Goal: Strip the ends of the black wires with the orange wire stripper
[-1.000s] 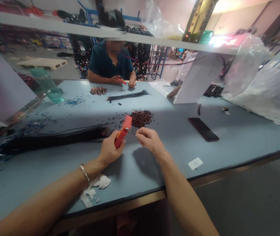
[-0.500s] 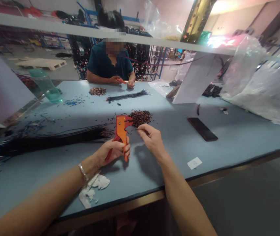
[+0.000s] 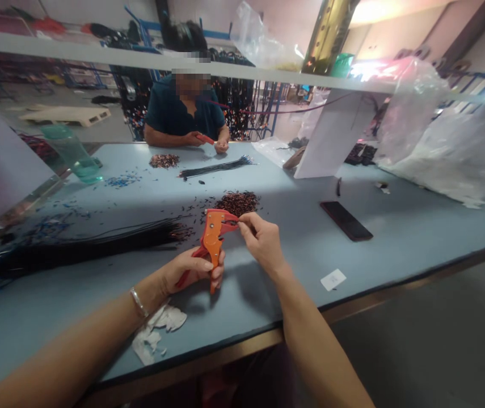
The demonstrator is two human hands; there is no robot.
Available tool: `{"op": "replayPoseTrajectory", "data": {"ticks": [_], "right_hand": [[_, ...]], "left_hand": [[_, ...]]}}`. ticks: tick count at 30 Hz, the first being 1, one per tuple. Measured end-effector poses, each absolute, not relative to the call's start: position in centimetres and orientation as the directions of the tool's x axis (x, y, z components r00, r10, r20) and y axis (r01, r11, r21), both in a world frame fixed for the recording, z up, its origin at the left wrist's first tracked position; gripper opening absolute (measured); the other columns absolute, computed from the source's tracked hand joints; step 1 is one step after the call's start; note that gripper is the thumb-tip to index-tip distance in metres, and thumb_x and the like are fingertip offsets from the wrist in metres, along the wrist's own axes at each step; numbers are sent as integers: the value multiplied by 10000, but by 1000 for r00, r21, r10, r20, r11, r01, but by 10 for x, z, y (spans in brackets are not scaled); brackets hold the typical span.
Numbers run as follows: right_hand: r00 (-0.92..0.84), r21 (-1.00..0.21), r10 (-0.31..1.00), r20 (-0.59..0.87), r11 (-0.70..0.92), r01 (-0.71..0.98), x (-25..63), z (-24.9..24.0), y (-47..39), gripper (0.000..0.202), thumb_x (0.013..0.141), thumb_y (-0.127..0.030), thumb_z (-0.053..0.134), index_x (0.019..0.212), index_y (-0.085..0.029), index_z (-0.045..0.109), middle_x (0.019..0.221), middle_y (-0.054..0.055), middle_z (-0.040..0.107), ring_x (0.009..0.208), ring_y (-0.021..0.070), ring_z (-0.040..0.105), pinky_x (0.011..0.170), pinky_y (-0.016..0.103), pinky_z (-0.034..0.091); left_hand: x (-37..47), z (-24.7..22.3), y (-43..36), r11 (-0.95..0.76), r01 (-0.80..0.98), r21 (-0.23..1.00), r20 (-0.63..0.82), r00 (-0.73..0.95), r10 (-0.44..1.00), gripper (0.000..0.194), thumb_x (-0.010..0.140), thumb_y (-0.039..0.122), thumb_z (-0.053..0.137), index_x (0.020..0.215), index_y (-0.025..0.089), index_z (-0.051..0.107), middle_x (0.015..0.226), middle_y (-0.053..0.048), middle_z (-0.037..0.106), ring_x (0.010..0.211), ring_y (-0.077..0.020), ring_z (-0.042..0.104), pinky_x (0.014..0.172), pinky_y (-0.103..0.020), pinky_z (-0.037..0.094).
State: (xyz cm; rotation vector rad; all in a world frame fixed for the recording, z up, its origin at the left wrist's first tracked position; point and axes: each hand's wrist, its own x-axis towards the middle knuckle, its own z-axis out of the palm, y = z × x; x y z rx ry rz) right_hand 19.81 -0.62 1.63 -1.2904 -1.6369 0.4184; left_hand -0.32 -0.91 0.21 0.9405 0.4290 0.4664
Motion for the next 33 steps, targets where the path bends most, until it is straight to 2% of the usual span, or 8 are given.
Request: {"op": "replayPoseTrajectory", "data": {"ticks": [9,25,33], "right_hand": [[12,-642,835,549,413,646,197,20,-8,164,862,-295,499,776,-200,601,607,-23,529,541,110,443,567,224,354],[9,-600,821,571,410,686,195,19,-10,173,859,-278,487,798,-188,622,613,-17,564,534,99,452,566,213,362],[21,-584,786,618,441,681,194,20,-10,159,847,-260,504,767,-182,618,566,-38,527,491,88,429,533,204,354]], "left_hand": [[-3,0,-8,523,-224,823,-140,812,567,268,651,259,695,860,151,566,695,-14,580,617,-143,576,649,-318,473],[-3,-1,-8,506,-213,836,-123,825,551,276,670,261,696,872,137,554,700,-16,585,623,-147,593,638,-304,470],[-4,-3,-7,517,-220,827,-121,828,548,272,677,239,687,888,128,555,707,-26,586,626,-159,603,627,-303,475]]}}
